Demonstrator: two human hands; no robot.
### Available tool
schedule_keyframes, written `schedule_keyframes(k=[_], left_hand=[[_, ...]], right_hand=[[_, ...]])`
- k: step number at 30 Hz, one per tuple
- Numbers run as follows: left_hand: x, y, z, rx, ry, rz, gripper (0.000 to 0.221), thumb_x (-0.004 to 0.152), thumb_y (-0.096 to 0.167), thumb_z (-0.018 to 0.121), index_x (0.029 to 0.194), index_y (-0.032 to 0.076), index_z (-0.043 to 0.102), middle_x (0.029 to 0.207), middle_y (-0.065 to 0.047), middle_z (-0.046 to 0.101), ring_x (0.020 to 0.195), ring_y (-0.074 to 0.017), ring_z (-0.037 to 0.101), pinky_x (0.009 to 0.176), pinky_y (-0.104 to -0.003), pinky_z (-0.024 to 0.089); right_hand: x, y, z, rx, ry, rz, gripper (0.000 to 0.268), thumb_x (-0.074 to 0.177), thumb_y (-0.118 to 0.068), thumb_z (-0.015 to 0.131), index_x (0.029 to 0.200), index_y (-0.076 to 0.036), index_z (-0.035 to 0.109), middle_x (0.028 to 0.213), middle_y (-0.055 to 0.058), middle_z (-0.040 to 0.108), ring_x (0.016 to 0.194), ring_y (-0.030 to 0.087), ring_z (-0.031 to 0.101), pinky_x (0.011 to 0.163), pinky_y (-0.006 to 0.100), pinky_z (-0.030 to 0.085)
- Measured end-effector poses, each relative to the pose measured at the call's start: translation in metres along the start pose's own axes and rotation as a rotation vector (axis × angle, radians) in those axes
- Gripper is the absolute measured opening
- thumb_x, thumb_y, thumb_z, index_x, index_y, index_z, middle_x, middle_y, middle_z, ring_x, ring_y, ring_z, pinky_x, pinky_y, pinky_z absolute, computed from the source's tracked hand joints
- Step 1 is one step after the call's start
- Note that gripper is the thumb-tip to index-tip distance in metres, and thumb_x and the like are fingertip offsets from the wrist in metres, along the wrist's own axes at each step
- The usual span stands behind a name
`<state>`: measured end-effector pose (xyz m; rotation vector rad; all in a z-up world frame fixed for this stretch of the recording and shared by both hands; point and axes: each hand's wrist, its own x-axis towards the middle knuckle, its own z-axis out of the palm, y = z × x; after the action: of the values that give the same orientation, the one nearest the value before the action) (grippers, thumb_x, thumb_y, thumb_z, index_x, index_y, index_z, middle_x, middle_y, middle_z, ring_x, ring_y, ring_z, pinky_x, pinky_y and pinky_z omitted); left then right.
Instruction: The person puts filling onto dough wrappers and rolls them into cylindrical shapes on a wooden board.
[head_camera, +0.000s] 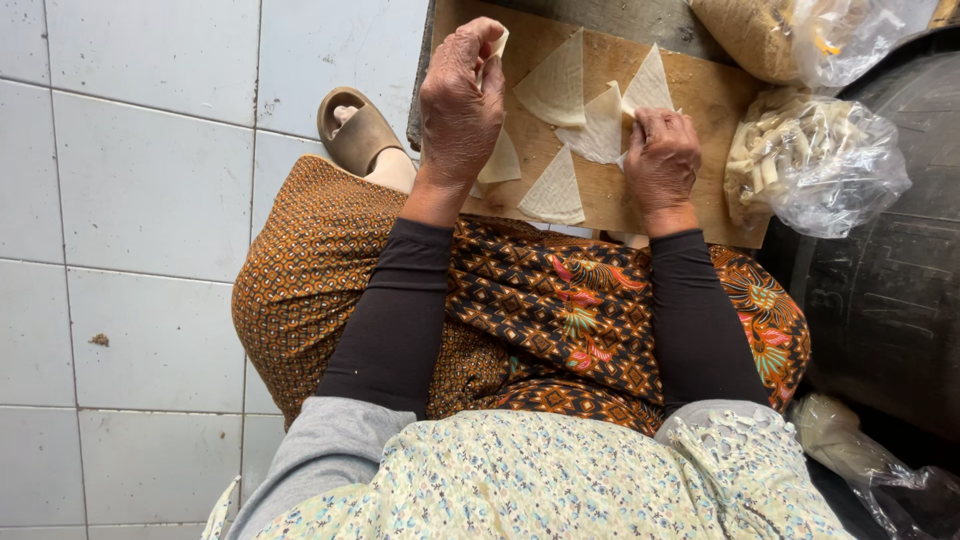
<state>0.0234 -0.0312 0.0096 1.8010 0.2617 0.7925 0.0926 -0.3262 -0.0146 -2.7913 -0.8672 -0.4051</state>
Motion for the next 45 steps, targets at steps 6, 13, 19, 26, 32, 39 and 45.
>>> schedule_keyframes(k=[6,13,19,26,32,39,45], left_hand=[[-0.001,-0.001,0.0,-0.019,0.0,0.001,0.029,0.095,-0.005,0.07,0.12,0.009,0.064,0.112,-0.004,0.071,0.093,-0.017,0.072,0.085,-0.03,0.06],[0.002,0.0,0.0,-0.01,0.001,-0.002,0.027,0.095,-0.005,0.071,0.118,0.008,0.065,0.111,-0.005,0.071,0.091,-0.017,0.071,0.084,-0.03,0.06],[-0.001,0.004,-0.003,-0.014,-0.043,-0.015,0.027,0.094,-0.006,0.069,0.117,0.008,0.064,0.106,-0.006,0.07,0.092,-0.0178,0.072,0.084,-0.031,0.06],[0.003,0.013,-0.004,0.225,0.007,0.234,0.026,0.096,-0.007,0.066,0.119,0.007,0.064,0.11,-0.009,0.07,0.103,-0.0266,0.069,0.094,-0.038,0.057],[-0.022,0.024,0.006,0.222,-0.351,0.315,0.037,0.075,0.003,0.074,0.112,0.0,0.068,0.098,-0.014,0.075,0.085,-0.0325,0.069,0.071,-0.044,0.054],[-0.015,-0.018,-0.003,-0.149,-0.262,-0.223,0.014,0.099,0.012,0.063,0.11,0.005,0.069,0.095,-0.007,0.077,0.086,-0.0181,0.079,0.075,-0.032,0.066],[-0.004,-0.02,-0.011,-0.009,-0.38,-0.601,0.02,0.101,0.022,0.066,0.11,0.005,0.071,0.095,-0.008,0.076,0.086,-0.0171,0.074,0.075,-0.029,0.058]], right_hand=[[0.009,0.006,0.0,0.252,0.164,0.21,0.006,0.101,-0.003,0.075,0.105,-0.005,0.077,0.101,0.011,0.077,0.083,0.019,0.074,0.07,0.032,0.06],[0.019,0.04,-0.006,1.35,0.198,0.999,0.007,0.098,-0.001,0.069,0.101,0.004,0.065,0.082,0.014,0.074,0.066,0.019,0.075,0.054,0.03,0.061],[-0.002,0.039,0.003,1.174,-0.042,1.047,0.012,0.099,-0.004,0.071,0.092,0.004,0.069,0.079,0.012,0.074,0.059,0.014,0.071,0.043,0.022,0.047],[0.008,0.0,-0.035,0.887,-0.122,0.861,0.014,0.101,-0.007,0.067,0.096,0.003,0.074,0.08,0.01,0.075,0.056,0.011,0.065,0.043,0.021,0.045],[0.045,-0.095,-0.044,1.802,-0.443,0.953,0.031,0.104,-0.023,0.059,0.119,0.004,0.063,0.101,0.015,0.074,0.085,0.021,0.076,0.071,0.031,0.063],[0.038,-0.102,-0.009,1.617,-0.415,0.799,0.033,0.1,-0.004,0.066,0.131,0.007,0.063,0.109,0.011,0.073,0.087,0.016,0.072,0.075,0.03,0.061],[0.05,-0.103,-0.033,1.657,-0.477,0.711,0.03,0.1,-0.002,0.065,0.129,0.006,0.066,0.109,0.01,0.074,0.089,0.014,0.071,0.075,0.028,0.061]])
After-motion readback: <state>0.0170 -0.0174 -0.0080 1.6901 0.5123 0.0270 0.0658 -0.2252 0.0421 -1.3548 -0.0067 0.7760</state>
